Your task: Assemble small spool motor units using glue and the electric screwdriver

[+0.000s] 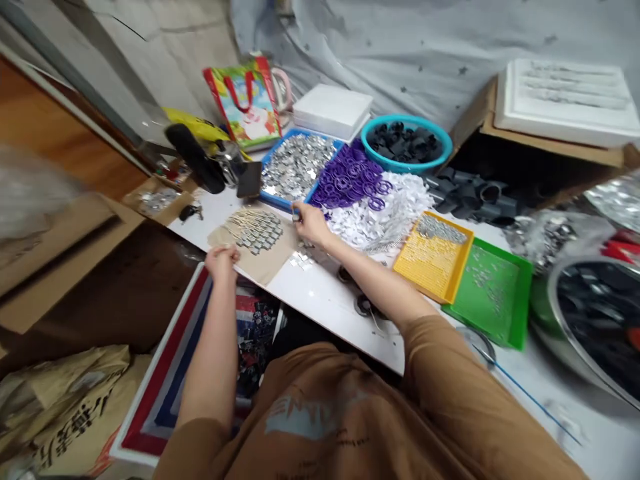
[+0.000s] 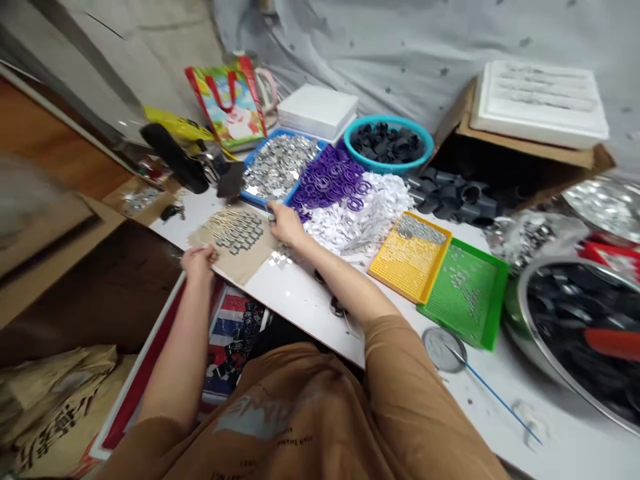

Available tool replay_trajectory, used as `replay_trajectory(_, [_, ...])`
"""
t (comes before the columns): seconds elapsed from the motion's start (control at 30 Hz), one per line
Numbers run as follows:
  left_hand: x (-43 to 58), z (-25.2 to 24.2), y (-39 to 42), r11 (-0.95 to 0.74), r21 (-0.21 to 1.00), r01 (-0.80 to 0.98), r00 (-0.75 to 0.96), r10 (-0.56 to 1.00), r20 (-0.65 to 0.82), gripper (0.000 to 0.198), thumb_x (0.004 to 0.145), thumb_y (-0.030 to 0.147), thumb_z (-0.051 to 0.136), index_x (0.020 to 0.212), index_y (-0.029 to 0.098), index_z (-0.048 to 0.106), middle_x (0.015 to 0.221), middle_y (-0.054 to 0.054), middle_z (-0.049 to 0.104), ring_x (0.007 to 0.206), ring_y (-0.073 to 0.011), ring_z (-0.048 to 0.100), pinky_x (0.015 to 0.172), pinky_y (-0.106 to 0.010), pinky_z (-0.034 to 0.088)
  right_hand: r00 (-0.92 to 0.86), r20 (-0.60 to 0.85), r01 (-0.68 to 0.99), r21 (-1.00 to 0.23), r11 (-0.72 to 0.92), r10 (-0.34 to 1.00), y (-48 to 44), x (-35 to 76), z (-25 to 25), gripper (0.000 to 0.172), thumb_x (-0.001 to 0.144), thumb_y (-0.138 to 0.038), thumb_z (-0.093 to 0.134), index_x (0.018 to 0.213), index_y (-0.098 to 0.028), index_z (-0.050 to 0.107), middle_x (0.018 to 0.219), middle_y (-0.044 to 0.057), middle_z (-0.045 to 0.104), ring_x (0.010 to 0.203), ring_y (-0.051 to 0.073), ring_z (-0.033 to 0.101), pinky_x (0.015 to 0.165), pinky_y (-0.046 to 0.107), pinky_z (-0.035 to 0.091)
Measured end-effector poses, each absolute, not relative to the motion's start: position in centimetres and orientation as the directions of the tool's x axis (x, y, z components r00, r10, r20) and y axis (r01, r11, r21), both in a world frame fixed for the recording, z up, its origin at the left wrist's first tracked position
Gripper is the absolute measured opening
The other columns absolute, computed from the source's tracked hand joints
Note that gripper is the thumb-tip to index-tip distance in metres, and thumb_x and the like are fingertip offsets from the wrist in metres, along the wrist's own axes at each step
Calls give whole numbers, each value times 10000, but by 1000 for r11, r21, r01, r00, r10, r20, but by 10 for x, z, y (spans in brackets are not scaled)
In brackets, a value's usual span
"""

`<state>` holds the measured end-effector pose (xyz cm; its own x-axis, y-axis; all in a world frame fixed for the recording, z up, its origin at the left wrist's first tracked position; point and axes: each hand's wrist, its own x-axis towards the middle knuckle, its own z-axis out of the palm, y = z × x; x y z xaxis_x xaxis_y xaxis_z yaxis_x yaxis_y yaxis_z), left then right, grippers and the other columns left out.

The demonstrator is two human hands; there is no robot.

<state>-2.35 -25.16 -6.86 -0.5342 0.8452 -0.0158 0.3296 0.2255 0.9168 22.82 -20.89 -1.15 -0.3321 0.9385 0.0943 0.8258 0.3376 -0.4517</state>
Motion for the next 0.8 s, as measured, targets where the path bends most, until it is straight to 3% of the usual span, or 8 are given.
replay_trajectory(0.07, [-21, -65, -254, 214, 949, 231, -542, 838, -57, 176, 734, 245, 569, 728, 192, 400, 607, 66, 475, 546, -87, 541, 651, -269, 519, -318, 160, 725, -594, 349, 934, -228, 279, -6, 287, 828, -184, 549, 1097, -111, 618, 896, 44, 659, 799, 165, 581, 743, 269, 427])
replay_trajectory(0.17, [14, -60, -270, 131, 988, 85, -479, 874, -75, 239, 700, 291, 641, 824, 182, 468, 708, 46, 565, 595, -71, 584, 685, -243, 535, -323, 62, 627, -734, 263, 944, -275, 353, -4, 200, 774, -251, 628, 911, -117, 687, 673, -9, 613, 589, 104, 515, 603, 236, 389])
replay_trajectory(0.27, [79, -57, -297, 21, 993, -120, -139, 990, -38, 373, 625, 300, 739, 920, 164, 557, 834, -17, 654, 713, -123, 659, 743, -278, 557, -237, -31, 682, -717, 144, 971, -324, 394, -12, 182, 711, -176, 662, 883, -130, 702, 720, 23, 672, 577, 112, 562, 586, 239, 421])
replay_trajectory(0.37, [141, -61, -313, 41, 999, -32, 121, 992, -37, 320, 631, 291, 742, 879, 159, 589, 839, -21, 655, 686, -120, 650, 702, -267, 557, -246, -27, 727, -667, 166, 969, -351, 400, -27, 210, 738, -133, 633, 935, -149, 706, 791, 49, 712, 672, 143, 638, 659, 256, 478])
replay_trajectory(0.53, [178, -68, -314, -144, 954, 263, 265, 962, 72, 208, 703, 186, 652, 910, 181, 648, 779, -10, 648, 700, -122, 614, 714, -257, 539, -333, -15, 752, -607, 257, 943, -352, 397, -42, 209, 748, -126, 647, 946, -163, 706, 872, 62, 729, 748, 161, 658, 693, 267, 496])
replay_trajectory(0.7, [183, -62, -341, -336, 904, 263, 508, 845, 166, 212, 791, 145, 569, 988, 190, 632, 970, -49, 667, 759, -137, 625, 711, -258, 539, -263, 29, 723, -656, 217, 964, -350, 408, -45, 191, 769, -148, 640, 952, -149, 693, 859, 60, 723, 748, 155, 662, 708, 264, 494])
replay_trajectory(0.8, [191, -66, -359, -464, 828, 315, 639, 749, 177, 254, 826, 94, 488, 1028, 196, 602, 1049, -70, 661, 895, -183, 640, 789, -301, 537, -240, -1, 713, -679, 175, 971, -358, 411, -46, 175, 755, -138, 637, 923, -126, 687, 774, 56, 707, 690, 151, 652, 661, 252, 486])
